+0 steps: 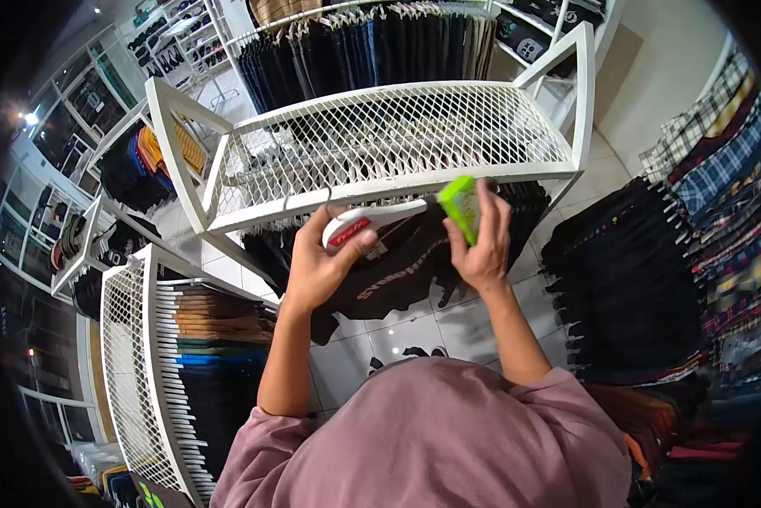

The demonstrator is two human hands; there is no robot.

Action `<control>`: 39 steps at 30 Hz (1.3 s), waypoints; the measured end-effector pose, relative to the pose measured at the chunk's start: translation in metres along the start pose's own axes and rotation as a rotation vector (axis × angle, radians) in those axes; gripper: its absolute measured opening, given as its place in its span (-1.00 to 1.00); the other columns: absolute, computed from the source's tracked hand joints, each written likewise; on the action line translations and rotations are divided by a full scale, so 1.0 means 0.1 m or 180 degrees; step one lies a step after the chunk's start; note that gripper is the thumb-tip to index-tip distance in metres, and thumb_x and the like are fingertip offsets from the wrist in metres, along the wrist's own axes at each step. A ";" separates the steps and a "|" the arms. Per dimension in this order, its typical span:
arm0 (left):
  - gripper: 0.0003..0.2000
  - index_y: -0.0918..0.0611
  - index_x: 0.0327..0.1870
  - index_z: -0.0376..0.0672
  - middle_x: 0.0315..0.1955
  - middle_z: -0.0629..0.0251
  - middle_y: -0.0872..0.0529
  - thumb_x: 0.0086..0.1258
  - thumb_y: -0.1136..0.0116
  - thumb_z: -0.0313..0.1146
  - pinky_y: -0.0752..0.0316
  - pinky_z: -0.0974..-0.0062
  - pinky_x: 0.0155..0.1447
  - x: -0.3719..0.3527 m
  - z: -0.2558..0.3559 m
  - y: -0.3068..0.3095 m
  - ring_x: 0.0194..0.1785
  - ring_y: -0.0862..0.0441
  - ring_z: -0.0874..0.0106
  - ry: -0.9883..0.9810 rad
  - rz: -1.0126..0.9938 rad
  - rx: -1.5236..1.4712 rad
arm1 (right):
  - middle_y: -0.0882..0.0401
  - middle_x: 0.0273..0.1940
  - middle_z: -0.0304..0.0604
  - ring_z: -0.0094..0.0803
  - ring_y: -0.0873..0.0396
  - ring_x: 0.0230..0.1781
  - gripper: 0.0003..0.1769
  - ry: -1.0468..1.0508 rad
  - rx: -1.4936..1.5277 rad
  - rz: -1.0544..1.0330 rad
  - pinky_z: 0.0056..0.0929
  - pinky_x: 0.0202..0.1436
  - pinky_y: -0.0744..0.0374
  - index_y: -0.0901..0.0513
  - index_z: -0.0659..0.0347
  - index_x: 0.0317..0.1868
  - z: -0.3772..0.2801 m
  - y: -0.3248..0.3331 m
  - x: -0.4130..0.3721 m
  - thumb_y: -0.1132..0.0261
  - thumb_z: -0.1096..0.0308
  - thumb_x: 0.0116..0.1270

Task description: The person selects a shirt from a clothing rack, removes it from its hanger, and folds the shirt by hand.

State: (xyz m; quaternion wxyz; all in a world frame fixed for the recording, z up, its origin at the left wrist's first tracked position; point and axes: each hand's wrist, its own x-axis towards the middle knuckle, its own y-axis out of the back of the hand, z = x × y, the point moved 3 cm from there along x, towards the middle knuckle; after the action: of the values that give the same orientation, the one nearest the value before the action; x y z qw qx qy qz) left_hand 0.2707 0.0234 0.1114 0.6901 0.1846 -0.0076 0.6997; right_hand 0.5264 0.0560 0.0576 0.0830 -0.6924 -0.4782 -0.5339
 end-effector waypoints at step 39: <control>-0.37 -0.69 0.36 0.19 -0.52 0.55 -0.43 0.12 -0.37 -0.33 -0.48 0.52 -0.36 -0.98 -0.04 0.48 -0.45 -0.47 0.55 -0.2215 0.0207 0.3683 | -0.70 0.02 0.03 -0.03 -0.70 0.01 -0.52 -0.0406 0.0504 -0.0983 -0.15 0.11 -0.63 -0.73 0.20 0.18 -0.03 0.10 0.71 -0.52 0.18 0.32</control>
State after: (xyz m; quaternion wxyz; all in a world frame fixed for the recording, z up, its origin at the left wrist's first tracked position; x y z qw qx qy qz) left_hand 0.2214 -0.0722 0.0931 0.4160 0.7387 0.1409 0.5112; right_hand 0.5299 0.0896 0.1213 0.0238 -0.6345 -0.6237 -0.4560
